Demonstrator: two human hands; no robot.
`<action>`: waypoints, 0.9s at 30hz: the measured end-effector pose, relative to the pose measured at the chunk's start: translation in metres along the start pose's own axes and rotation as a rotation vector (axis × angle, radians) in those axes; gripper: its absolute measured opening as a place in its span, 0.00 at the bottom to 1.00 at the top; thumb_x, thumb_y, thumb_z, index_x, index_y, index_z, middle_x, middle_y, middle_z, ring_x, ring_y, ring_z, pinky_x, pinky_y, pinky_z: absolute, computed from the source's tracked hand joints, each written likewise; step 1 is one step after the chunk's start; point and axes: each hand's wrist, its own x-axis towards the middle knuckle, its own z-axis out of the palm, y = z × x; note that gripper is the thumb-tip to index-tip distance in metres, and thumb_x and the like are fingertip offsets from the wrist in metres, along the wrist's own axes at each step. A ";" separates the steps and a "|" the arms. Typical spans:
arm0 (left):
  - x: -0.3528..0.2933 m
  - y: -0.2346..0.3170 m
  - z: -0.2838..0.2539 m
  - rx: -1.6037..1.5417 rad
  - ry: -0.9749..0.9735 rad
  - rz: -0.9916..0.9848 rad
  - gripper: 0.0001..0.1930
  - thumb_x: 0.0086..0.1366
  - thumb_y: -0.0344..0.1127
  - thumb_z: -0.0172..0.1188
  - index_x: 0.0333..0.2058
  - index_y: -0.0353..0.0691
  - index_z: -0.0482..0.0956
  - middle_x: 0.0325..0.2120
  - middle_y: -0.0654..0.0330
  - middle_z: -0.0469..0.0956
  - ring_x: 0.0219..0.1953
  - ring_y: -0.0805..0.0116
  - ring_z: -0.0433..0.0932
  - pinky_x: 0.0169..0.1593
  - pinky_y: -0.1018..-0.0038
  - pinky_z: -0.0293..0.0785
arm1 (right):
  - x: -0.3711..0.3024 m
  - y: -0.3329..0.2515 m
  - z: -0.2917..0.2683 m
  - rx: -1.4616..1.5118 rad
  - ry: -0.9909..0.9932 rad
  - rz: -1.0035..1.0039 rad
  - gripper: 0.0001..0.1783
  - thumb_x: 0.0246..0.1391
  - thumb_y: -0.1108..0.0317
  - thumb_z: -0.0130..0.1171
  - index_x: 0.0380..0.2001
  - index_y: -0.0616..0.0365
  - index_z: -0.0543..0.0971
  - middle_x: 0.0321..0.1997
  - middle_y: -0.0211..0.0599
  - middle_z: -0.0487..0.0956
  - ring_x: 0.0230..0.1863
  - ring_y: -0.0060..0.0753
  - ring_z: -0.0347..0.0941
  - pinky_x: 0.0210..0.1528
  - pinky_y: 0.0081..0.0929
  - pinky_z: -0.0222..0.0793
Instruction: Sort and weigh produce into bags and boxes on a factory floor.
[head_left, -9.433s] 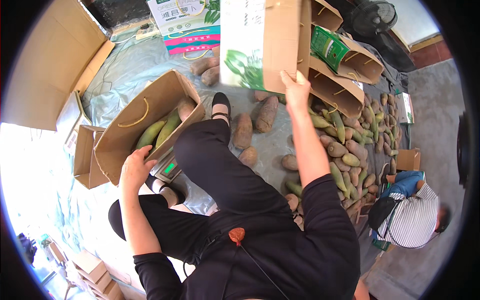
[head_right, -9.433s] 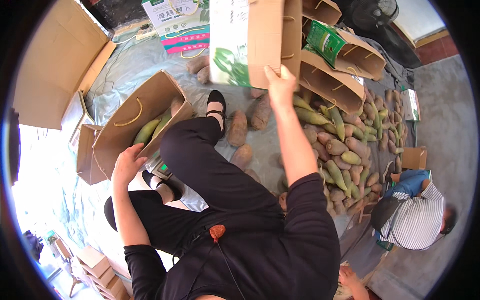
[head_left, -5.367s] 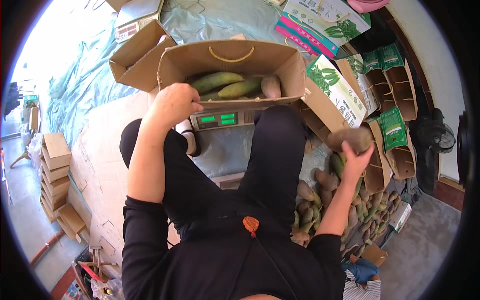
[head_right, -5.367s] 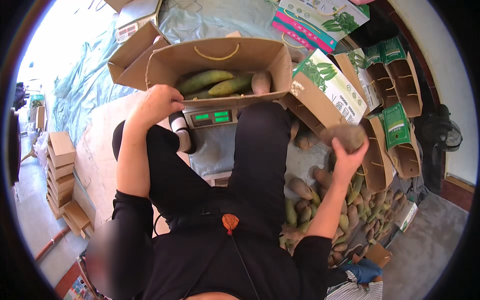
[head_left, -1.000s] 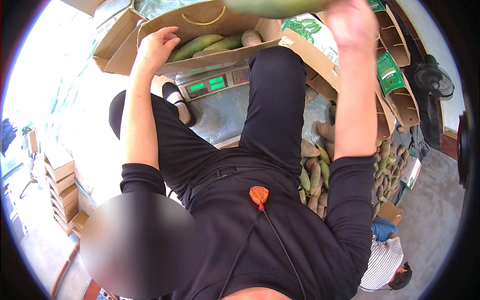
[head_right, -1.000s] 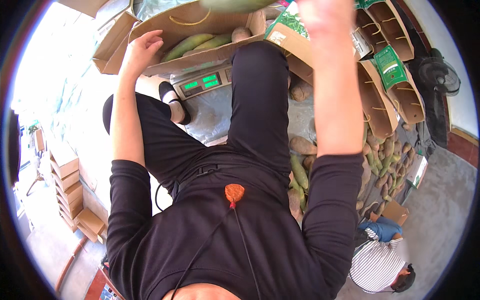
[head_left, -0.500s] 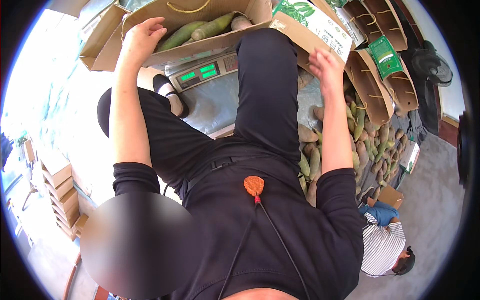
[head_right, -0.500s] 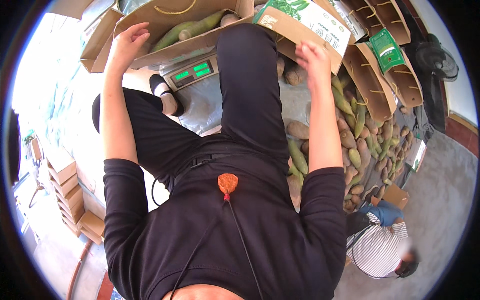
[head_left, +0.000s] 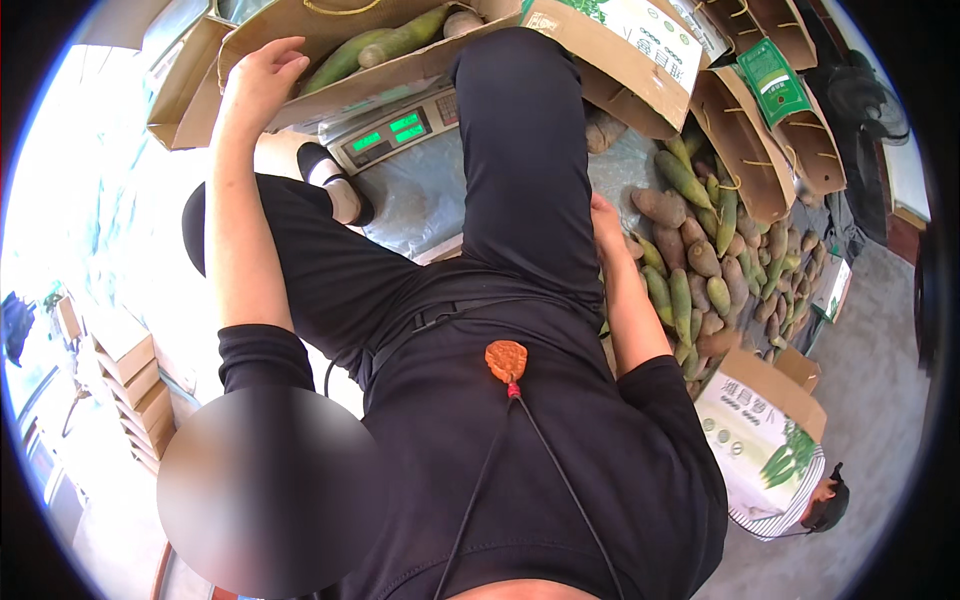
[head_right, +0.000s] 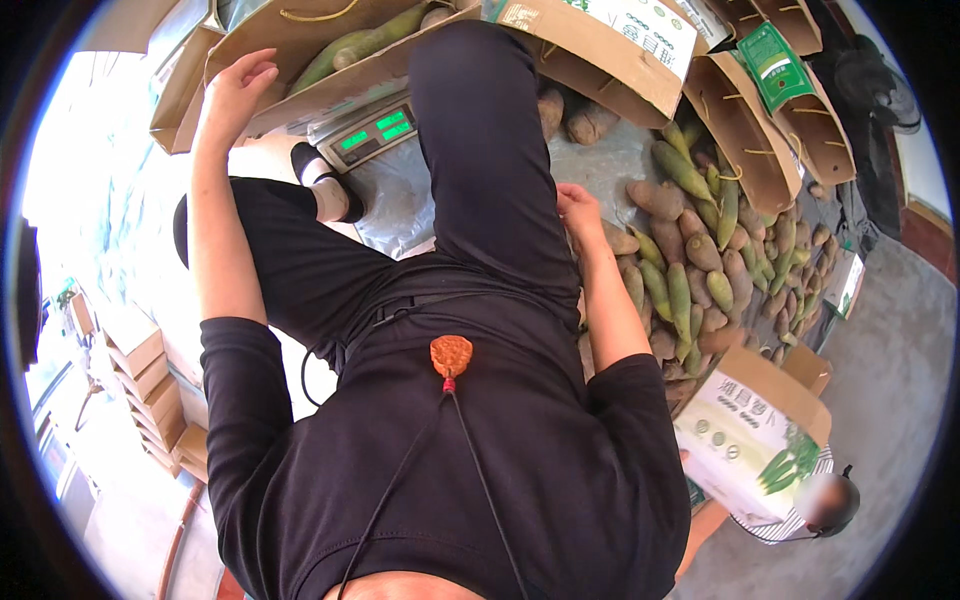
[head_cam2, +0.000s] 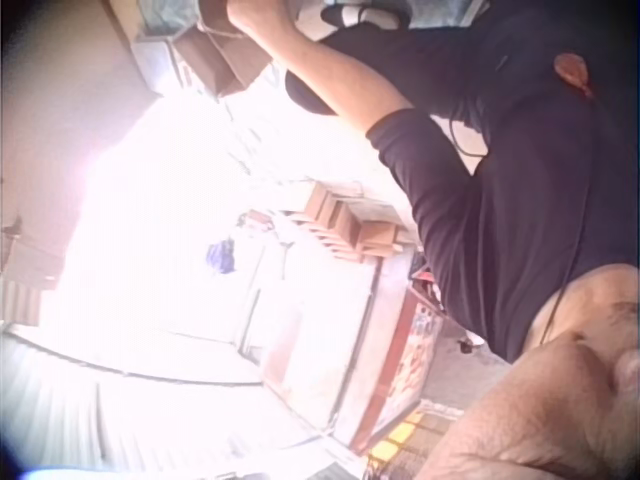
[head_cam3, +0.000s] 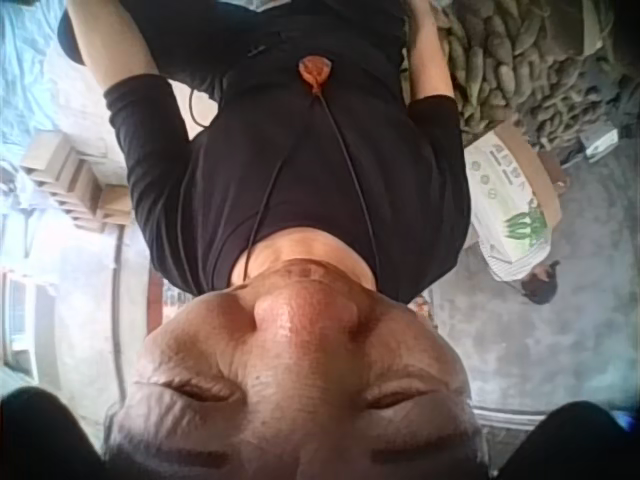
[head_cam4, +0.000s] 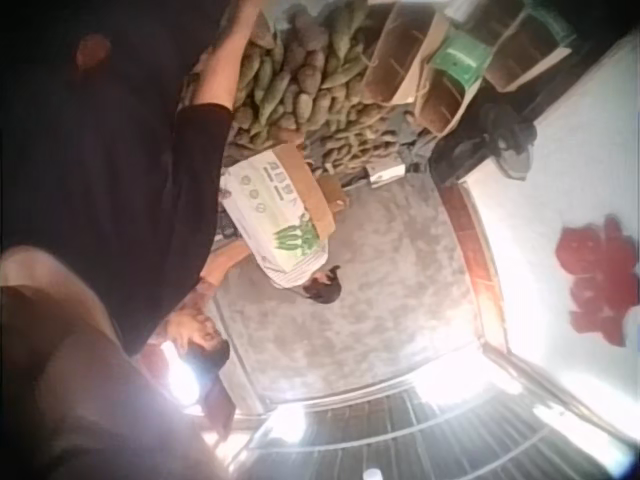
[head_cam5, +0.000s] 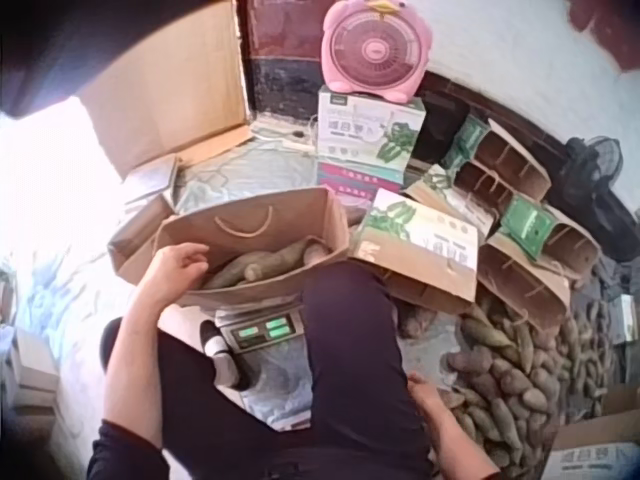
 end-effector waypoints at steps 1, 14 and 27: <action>0.000 0.001 0.001 0.007 -0.005 -0.007 0.18 0.59 0.39 0.57 0.48 0.44 0.77 0.38 0.58 0.81 0.41 0.64 0.79 0.47 0.71 0.72 | 0.000 0.003 0.003 0.005 0.005 0.002 0.09 0.54 0.68 0.57 0.38 0.57 0.78 0.32 0.27 0.78 0.32 0.19 0.72 0.32 0.18 0.66; -0.001 -0.002 -0.003 0.024 -0.037 -0.047 0.18 0.58 0.38 0.59 0.47 0.43 0.77 0.37 0.57 0.81 0.39 0.66 0.79 0.46 0.72 0.72 | -0.007 0.001 0.020 -0.280 -0.125 -0.195 0.11 0.49 0.67 0.63 0.35 0.63 0.78 0.30 0.27 0.78 0.33 0.18 0.70 0.35 0.20 0.68; -0.001 -0.012 -0.005 0.021 -0.041 -0.016 0.17 0.59 0.37 0.58 0.48 0.43 0.77 0.37 0.56 0.81 0.40 0.67 0.79 0.46 0.73 0.72 | 0.016 -0.004 0.017 -0.112 0.029 0.047 0.08 0.49 0.69 0.58 0.35 0.55 0.78 0.24 0.26 0.76 0.25 0.22 0.72 0.26 0.22 0.66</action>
